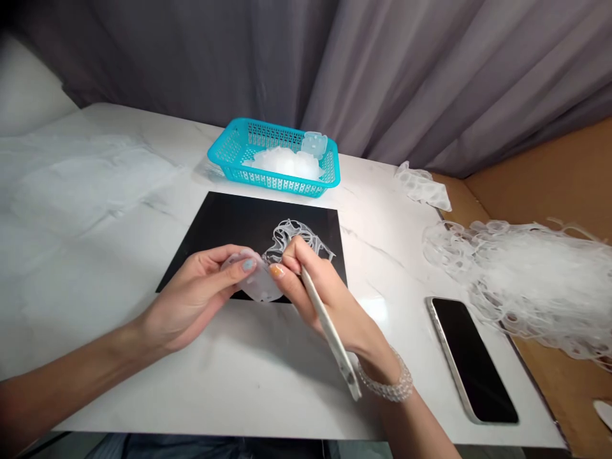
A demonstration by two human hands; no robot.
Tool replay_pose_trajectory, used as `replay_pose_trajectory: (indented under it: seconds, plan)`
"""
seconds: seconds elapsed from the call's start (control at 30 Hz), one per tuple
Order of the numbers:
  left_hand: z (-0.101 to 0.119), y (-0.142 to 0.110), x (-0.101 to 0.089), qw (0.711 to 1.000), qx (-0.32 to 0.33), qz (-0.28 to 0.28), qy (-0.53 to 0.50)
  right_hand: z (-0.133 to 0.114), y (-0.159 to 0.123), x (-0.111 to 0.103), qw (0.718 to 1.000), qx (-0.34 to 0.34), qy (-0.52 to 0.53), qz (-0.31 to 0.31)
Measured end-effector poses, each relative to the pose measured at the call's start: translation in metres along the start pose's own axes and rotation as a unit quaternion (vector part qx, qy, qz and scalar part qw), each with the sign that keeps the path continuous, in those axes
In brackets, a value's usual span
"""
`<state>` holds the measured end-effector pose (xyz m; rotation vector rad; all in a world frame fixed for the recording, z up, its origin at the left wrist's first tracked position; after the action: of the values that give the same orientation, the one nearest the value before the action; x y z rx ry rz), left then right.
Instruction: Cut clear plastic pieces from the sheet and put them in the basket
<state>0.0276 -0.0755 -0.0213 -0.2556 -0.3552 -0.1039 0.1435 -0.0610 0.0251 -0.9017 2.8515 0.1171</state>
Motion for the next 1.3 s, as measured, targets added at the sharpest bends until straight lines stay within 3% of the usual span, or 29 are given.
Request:
replay_pose_trajectory:
  seconds: [0.33, 1.3]
  plan:
    - [0.010, -0.005, 0.002, 0.999, 0.038, -0.001, 0.003, -0.009, -0.002, 0.005, 0.999, -0.012, -0.050, -0.015]
    - [0.005, -0.004, -0.003, 0.999, 0.025, 0.034, -0.001, -0.016, 0.001, 0.007, 0.991, -0.042, -0.125, -0.006]
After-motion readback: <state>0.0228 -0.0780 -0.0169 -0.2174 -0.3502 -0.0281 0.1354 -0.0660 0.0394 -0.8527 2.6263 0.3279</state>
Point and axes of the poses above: each hand's wrist, its own y-axis towards the middle knuckle, its own x-axis out of the palm, z = x × y, the point moved 10 cm from there along y, towards the middle knuckle, and after that the axes turned 7 degrees about y, right-handed, at the moved point
